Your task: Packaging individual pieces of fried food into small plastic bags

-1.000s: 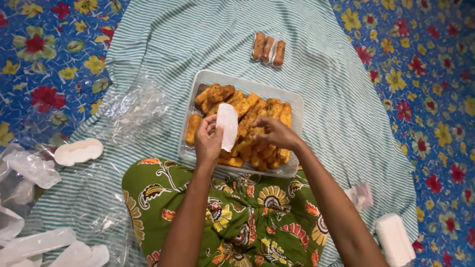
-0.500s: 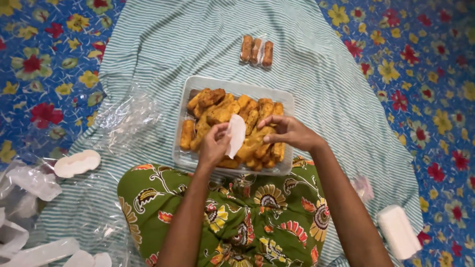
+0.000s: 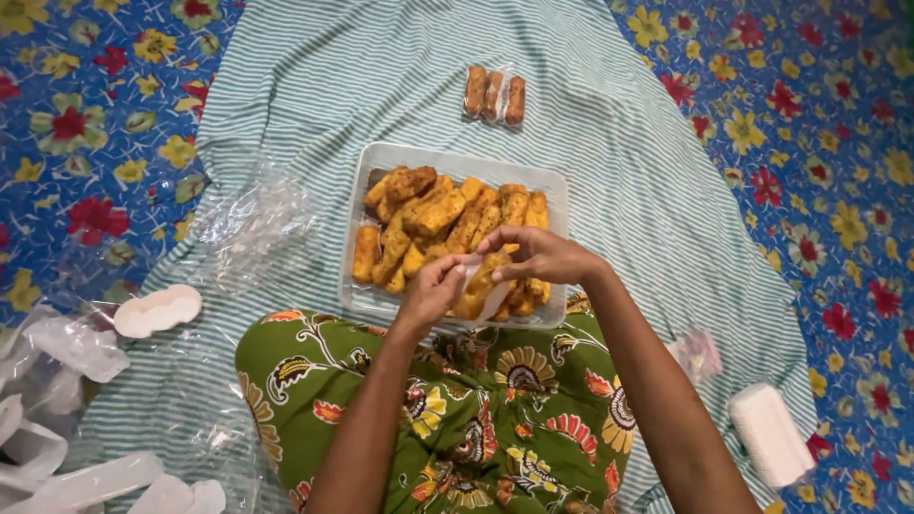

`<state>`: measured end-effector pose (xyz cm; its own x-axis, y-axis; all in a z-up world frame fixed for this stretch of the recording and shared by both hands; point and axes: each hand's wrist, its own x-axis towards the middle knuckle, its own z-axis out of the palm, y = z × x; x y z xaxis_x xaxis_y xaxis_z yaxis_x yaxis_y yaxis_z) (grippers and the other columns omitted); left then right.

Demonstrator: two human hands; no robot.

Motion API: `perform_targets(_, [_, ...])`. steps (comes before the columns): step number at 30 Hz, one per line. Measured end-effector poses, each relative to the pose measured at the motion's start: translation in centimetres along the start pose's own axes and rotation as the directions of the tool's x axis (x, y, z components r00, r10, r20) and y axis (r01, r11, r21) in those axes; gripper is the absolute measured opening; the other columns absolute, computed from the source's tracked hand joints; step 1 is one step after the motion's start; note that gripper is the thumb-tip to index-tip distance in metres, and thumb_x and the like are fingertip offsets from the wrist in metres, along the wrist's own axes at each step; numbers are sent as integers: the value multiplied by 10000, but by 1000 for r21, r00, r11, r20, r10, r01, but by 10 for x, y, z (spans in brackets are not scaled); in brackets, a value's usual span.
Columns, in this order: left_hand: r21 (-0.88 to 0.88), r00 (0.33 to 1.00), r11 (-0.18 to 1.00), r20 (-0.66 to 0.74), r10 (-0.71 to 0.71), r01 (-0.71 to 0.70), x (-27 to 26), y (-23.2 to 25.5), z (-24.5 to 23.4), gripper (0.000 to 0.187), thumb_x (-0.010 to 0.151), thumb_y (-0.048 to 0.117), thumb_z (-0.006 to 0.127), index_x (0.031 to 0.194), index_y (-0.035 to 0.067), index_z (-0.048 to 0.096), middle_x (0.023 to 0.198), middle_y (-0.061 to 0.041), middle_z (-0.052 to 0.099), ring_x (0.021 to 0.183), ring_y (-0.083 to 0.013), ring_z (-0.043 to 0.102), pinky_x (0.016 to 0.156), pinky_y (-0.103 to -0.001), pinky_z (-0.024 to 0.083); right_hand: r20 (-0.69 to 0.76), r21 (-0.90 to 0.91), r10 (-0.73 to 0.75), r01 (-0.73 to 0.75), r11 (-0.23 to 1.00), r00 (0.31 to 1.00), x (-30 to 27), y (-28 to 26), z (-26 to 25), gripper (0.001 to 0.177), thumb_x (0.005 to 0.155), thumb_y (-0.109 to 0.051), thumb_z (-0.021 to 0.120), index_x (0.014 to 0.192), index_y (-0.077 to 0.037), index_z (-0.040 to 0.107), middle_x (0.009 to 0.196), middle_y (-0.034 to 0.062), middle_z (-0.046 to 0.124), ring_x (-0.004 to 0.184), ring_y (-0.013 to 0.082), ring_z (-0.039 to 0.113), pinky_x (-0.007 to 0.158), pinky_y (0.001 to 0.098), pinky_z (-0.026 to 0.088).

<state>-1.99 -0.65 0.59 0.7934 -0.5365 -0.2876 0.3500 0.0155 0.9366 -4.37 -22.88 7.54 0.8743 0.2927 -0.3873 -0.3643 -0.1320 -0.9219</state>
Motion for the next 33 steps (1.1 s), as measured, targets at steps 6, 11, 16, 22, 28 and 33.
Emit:
perform_targets(6, [50,1000,999,-27,14,-12,24,-48,-5,249,985,164,596,1137,172,793,650,-3,659,545,-58,507,441,-205,425,-72,-24,17,-19,1000,997,3,12,1,454,820,-39,837,1214,-25,612,1098,33,543,952,148,656,774,272,582])
perform_targets(11, [-21,1000,999,-11,26,-26,10,-20,-1,260,992,151,582,1168,108,769,743,-20,660,672,-89,554,588,-212,488,-129,-156,-43,23,987,991,0,19,2,450,836,-39,820,1246,5,639,1082,69,627,995,175,643,864,306,547])
perform_targets(16, [-28,999,999,-29,27,-28,14,-24,1,223,995,179,629,1148,118,780,858,-49,716,796,-118,588,720,-271,545,-217,-277,-168,104,955,962,5,34,0,471,826,-67,838,1263,-8,673,1140,152,692,1098,238,658,989,380,518])
perform_targets(22, [-74,998,996,-49,48,-51,29,-46,3,235,991,137,610,1161,100,768,918,-61,726,862,-132,611,796,-302,559,-508,-91,-188,165,982,841,-3,38,29,465,917,-170,761,1359,-102,634,1320,101,655,1102,247,685,813,344,628])
perform_targets(28, [-43,998,998,-49,42,-44,-5,11,13,232,981,121,612,1131,93,787,971,-102,768,919,-143,634,849,-344,576,-817,439,102,497,748,568,7,108,73,434,1055,-493,489,1294,-143,587,1169,16,640,1020,140,648,762,216,579])
perform_targets(33, [52,984,983,36,177,-178,10,-26,17,219,984,94,601,1114,65,774,1054,-166,761,980,-214,672,872,-398,571,-535,821,134,475,316,834,2,75,112,860,925,-784,368,1350,-75,606,1312,183,663,1158,317,655,974,473,549])
